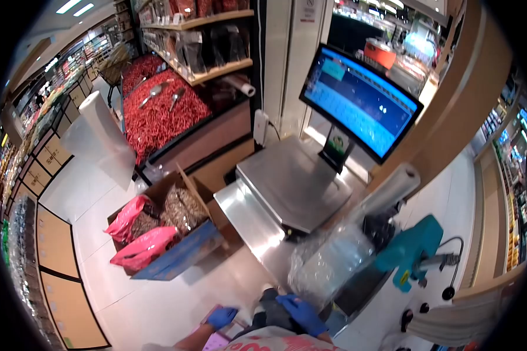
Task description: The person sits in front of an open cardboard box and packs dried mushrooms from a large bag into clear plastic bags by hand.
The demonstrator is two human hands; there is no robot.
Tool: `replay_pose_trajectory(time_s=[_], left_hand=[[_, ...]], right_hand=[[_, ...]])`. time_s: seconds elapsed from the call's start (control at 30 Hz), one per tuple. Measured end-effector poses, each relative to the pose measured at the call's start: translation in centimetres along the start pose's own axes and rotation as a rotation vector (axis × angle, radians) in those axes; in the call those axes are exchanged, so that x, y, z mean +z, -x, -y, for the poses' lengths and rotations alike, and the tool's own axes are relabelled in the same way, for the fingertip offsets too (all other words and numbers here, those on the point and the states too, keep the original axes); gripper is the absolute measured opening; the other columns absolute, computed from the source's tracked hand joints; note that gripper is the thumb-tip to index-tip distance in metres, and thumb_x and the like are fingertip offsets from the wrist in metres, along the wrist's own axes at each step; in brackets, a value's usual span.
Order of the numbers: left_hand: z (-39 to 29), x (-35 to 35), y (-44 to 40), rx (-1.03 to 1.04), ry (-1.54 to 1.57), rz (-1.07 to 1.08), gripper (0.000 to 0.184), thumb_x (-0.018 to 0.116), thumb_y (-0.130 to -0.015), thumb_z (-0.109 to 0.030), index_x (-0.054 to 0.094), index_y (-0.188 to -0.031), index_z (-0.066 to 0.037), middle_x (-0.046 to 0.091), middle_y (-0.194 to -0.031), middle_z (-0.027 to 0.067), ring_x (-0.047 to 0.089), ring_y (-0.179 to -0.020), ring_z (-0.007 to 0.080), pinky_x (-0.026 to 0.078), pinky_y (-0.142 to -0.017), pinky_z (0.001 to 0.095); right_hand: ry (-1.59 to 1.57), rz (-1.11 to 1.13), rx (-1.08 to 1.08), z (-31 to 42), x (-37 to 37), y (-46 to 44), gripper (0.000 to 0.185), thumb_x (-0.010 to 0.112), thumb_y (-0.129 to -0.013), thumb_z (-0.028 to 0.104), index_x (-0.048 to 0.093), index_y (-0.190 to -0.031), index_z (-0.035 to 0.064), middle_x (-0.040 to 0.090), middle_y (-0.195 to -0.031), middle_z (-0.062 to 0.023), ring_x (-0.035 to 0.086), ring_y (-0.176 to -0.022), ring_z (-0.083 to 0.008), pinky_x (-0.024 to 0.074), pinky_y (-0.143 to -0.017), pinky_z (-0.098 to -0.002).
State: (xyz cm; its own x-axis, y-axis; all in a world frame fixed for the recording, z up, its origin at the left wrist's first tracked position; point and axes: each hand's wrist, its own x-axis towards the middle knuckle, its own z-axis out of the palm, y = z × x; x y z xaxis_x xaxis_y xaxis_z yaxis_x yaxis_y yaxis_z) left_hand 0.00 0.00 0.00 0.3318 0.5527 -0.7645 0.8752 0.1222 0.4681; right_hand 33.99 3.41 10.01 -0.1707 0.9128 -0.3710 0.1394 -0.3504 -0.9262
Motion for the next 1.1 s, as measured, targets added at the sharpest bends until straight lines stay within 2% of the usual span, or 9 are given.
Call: replay_pose_trajectory(time_s=[0.1,0.17,0.33,0.43,0.5,0.63,0.77,0.87,1.1], left_hand=[[6.7,13.4,-4.4,0.253,0.124,0.011,0.045,0.043,-0.091,-0.041,0.061,-0.114,-0.007,0.064,-0.111,0.0165,0.058,-0.107,0.0328,0.043,-0.095,0.0369],[9.1,4.9,-1.8,-0.231,0.268,0.014,0.040,0.050,-0.087,-0.038,0.066,-0.107,-0.007,0.064,-0.111,0.0166,0.059,-0.106,0.0328,0.045,-0.092,0.0383],[10.1,-4.6,3.5,-0.345,0.315,-0.340,0.040,0.051,-0.086,-0.036,0.064,-0.109,-0.006,0.063,-0.112,0.0176,0.059,-0.106,0.0324,0.044,-0.093,0.0380],[3.8,-8.0,2.6,-0.381,0.465,-0.406,0.043,0.047,-0.089,-0.038,0.063,-0.111,-0.005,0.063,-0.112,0.0180,0.059,-0.105,0.0329,0.044,-0.092,0.0386],[2.6,-10.4,2.2,-0.296,0.492,-0.453,0.045,0.046,-0.090,-0.040,0.063,-0.111,-0.004,0.063,-0.111,0.0172,0.059,-0.104,0.0325,0.044,-0.093,0.0388],[6.5,-8.3,-1.0,-0.274,0.628,-0.506,0.039,0.046,-0.087,-0.038,0.066,-0.104,-0.010,0.067,-0.102,0.0150,0.062,-0.097,0.0287,0.046,-0.088,0.0386],[9.5,-10.4,-0.8,-0.435,0.661,-0.338,0.054,0.043,-0.086,-0.051,0.067,-0.103,-0.006,0.065,-0.106,0.0178,0.060,-0.100,0.0354,0.044,-0.091,0.0413],[13.7,-9.6,1.1,-0.477,0.630,-0.274,0.037,0.050,-0.086,-0.034,0.067,-0.109,-0.010,0.066,-0.110,0.0120,0.061,-0.101,0.0263,0.045,-0.092,0.0371],[24.9,-6.8,2.7,-0.468,0.893,-0.604,0.035,0.049,-0.085,-0.033,0.069,-0.104,-0.010,0.066,-0.107,0.0133,0.062,-0.101,0.0282,0.045,-0.092,0.0367]], right_hand=[[0.249,-0.050,-0.007,5.2,-3.2,0.8,0.023,0.054,-0.094,0.018,0.066,-0.108,0.0036,0.067,-0.101,-0.0083,0.061,-0.092,-0.0122,0.0444,-0.085,-0.0251],[0.195,0.010,-0.089,6.4,-0.8,-6.8,0.022,0.055,-0.093,0.016,0.066,-0.106,0.0033,0.067,-0.098,-0.0048,0.061,-0.089,-0.0106,0.0452,-0.082,-0.0240],[-0.260,0.192,0.101,11.8,3.1,-13.4,0.021,0.055,-0.093,0.013,0.065,-0.106,0.0004,0.065,-0.094,-0.0050,0.060,-0.087,-0.0108,0.0475,-0.080,-0.0245],[0.224,0.220,-0.261,15.2,0.7,-19.1,0.024,0.050,-0.091,0.010,0.063,-0.108,-0.0015,0.066,-0.105,-0.0082,0.060,-0.098,-0.0169,0.0455,-0.088,-0.0272],[-0.028,0.250,-0.227,14.1,1.4,-21.5,0.021,0.053,-0.091,0.010,0.064,-0.106,-0.0003,0.066,-0.103,-0.0080,0.060,-0.096,-0.0150,0.0448,-0.088,-0.0252],[-0.040,0.280,-0.194,15.5,3.5,-22.0,0.013,0.058,-0.090,0.013,0.063,-0.090,0.0014,0.064,-0.092,-0.0040,0.058,-0.084,-0.0100,0.0458,-0.077,-0.0241],[0.171,0.073,-0.184,15.0,6.3,-24.2,0.037,0.062,-0.091,0.019,0.044,-0.059,0.0102,0.047,-0.062,0.0040,0.041,-0.055,-0.0043,0.0304,-0.047,-0.0259],[-0.071,-0.123,0.078,15.5,11.1,-24.1,0.043,0.057,-0.093,0.024,0.043,-0.054,0.0133,0.041,-0.054,0.0051,0.036,-0.048,-0.0040,0.0265,-0.043,-0.0263],[0.137,0.318,-0.212,17.6,23.1,-27.4,0.043,0.051,-0.096,0.029,0.046,-0.056,0.0133,0.040,-0.049,0.0050,0.036,-0.044,-0.0053,0.0257,-0.041,-0.0255]])
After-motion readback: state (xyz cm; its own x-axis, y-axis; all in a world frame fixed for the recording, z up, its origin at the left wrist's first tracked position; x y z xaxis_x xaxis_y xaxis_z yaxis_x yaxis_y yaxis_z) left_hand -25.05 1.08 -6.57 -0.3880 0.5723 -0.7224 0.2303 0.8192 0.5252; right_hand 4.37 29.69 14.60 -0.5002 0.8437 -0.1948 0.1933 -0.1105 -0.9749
